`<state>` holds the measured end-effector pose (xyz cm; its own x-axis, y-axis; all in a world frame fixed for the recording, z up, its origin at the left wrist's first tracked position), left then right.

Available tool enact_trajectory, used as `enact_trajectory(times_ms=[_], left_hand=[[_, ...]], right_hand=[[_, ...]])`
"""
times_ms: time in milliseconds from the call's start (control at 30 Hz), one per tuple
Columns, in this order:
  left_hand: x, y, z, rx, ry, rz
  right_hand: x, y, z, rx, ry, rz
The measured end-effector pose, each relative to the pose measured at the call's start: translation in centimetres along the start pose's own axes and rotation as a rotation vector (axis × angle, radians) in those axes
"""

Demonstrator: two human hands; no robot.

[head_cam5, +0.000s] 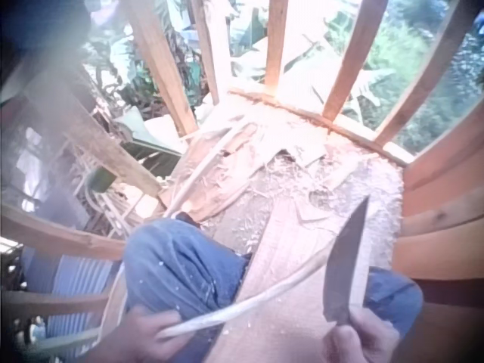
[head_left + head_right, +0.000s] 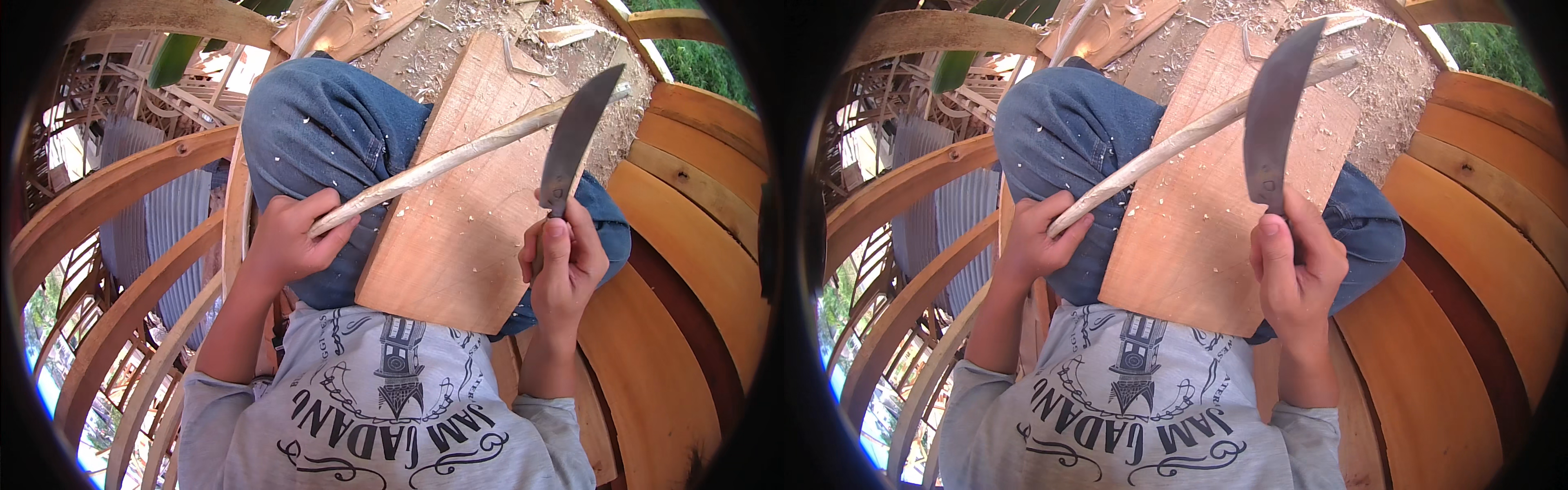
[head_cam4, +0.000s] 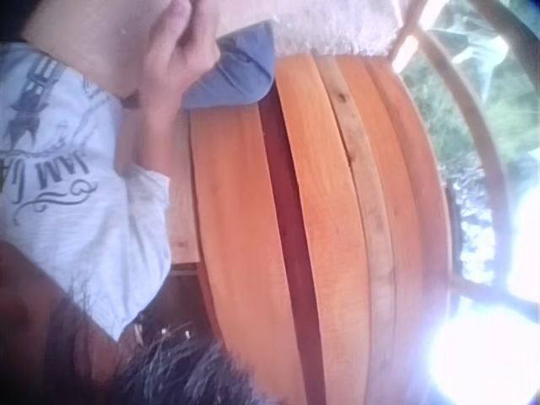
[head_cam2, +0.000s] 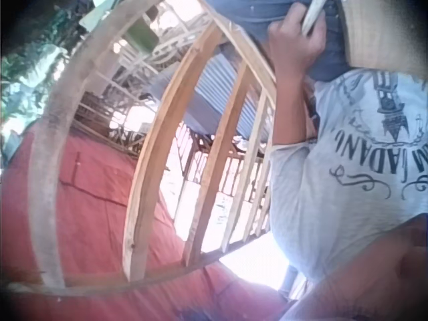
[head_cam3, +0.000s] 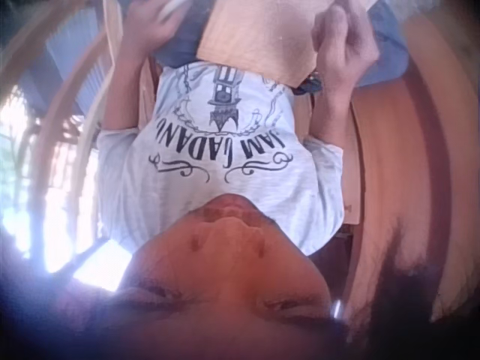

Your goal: The person sits cross-legged on a wooden floor and uses a curved knife to shave bark and smooth a long wooden stick. They hold the stick with their left hand and repeatedly scrape it with the knife in their right hand, producing wood shavings.

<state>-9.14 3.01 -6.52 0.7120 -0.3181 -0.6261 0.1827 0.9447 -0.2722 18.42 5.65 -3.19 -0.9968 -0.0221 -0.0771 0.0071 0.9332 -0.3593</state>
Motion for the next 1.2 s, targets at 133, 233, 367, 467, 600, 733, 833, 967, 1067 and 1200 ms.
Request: enact_trajectory(times_ms=[133,233,367,467,600,733,833,967,1067,1200], left_hand=[[0.0,0.0,0.1,-0.008,-0.004,-0.013],[-0.1,-0.3,-0.1,-0.007,0.008,-0.01],[0.1,-0.1,-0.1,-0.019,-0.008,0.005],[0.0,0.2,0.2,0.004,-0.011,-0.002],[0.0,-0.1,0.1,-0.029,-0.021,-0.006],[0.0,-0.1,0.0,-0.027,-0.01,-0.006],[-0.1,-0.2,-0.1,-0.022,-0.033,-0.002],[0.0,-0.1,-0.4,-0.083,-0.121,-0.014],[-0.6,-0.1,0.3,-0.281,-0.47,-0.13],[-0.1,0.2,4.4,-0.494,-1.051,-0.401]], right_hand=[[1.7,-0.7,1.6,-0.243,-0.362,-0.317],[0.5,-0.5,1.2,-0.18,-0.283,-0.226],[0.2,0.0,0.7,-0.047,-0.139,-0.131],[1.6,-1.0,1.6,-0.246,-0.333,-0.329],[0.3,0.4,0.3,-0.05,-0.155,-0.13],[2.5,-0.3,1.2,-0.159,-0.284,-0.367],[1.4,-0.1,0.9,-0.155,-0.286,-0.283],[1.0,-0.4,1.7,-0.066,-0.045,-0.132],[1.2,-1.5,2.0,-0.03,0.023,-0.077],[1.4,-3.2,1.7,0.057,0.101,-0.084]])
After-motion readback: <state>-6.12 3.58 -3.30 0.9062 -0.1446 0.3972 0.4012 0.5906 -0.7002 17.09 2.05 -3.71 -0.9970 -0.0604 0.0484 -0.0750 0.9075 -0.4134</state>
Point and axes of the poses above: each hand's wrist, its own y-axis towards the middle knuckle, its own x-axis out of the palm, z = x × y, the point moved 1 cm from there along y, towards the middle knuckle, and after that the axes turned 4 degrees about y, right-handed, at the moved point
